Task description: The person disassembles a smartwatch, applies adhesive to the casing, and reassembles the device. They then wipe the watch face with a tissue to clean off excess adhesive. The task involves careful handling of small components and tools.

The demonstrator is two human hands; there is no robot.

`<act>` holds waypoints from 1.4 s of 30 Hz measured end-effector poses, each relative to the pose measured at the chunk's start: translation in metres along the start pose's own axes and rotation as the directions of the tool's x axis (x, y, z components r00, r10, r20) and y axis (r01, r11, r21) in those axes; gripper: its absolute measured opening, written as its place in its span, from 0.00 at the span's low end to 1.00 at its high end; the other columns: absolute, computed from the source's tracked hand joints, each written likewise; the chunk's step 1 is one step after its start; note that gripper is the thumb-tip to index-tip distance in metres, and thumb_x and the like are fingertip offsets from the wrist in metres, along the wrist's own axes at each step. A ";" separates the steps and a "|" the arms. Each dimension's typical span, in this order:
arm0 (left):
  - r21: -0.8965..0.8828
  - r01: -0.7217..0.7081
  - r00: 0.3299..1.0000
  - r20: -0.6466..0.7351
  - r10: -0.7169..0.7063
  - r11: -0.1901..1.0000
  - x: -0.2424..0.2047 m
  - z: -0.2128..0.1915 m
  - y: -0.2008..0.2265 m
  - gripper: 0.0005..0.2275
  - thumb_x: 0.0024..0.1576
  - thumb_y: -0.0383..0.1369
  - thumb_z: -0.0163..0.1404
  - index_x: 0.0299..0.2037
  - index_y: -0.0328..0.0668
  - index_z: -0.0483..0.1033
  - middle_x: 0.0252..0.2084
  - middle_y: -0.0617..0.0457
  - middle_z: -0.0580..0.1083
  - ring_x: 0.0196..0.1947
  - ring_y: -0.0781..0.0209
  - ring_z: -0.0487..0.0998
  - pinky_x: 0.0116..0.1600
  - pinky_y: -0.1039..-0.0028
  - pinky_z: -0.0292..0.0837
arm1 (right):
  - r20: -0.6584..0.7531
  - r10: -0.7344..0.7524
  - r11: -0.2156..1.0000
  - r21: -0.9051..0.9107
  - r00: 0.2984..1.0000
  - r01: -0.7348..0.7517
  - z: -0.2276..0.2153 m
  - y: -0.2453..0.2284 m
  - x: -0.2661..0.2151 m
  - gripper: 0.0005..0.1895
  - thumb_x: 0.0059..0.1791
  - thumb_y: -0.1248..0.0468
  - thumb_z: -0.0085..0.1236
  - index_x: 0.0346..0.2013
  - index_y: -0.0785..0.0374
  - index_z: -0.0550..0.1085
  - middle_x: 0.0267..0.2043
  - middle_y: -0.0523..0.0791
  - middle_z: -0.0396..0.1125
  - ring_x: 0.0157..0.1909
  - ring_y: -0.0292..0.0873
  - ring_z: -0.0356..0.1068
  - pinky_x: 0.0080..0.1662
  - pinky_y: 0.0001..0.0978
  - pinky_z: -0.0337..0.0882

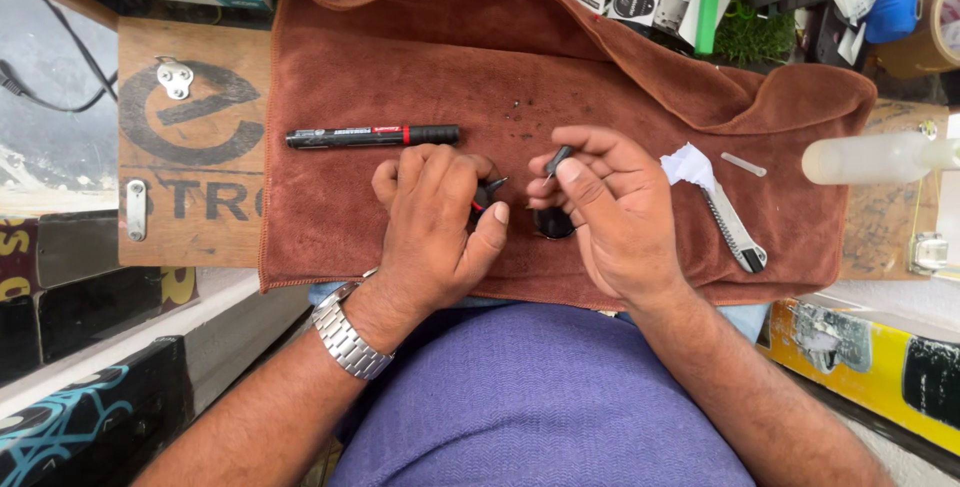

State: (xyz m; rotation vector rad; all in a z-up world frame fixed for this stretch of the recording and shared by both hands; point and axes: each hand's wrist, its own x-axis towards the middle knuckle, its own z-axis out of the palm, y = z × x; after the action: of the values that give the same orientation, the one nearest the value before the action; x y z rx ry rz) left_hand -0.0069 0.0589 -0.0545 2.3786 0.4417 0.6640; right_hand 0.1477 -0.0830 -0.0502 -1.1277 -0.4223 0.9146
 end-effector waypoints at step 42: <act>-0.011 -0.005 0.996 0.084 0.006 1.000 0.002 0.004 -0.005 0.13 0.59 0.39 0.50 0.47 0.41 0.72 0.43 0.51 0.70 0.48 0.53 0.68 0.57 0.56 0.54 | 0.123 -0.053 0.956 -0.280 0.991 0.086 0.004 0.004 0.002 0.09 0.58 0.70 0.51 0.52 0.70 0.70 0.52 0.52 0.73 0.52 0.39 0.77 0.55 0.31 0.80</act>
State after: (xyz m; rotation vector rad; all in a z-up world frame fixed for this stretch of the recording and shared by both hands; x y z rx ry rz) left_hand -0.0035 0.0615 -0.0595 2.3879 0.3943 0.5649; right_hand 0.1441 -0.0788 -0.0521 -1.3169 -0.7010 0.8769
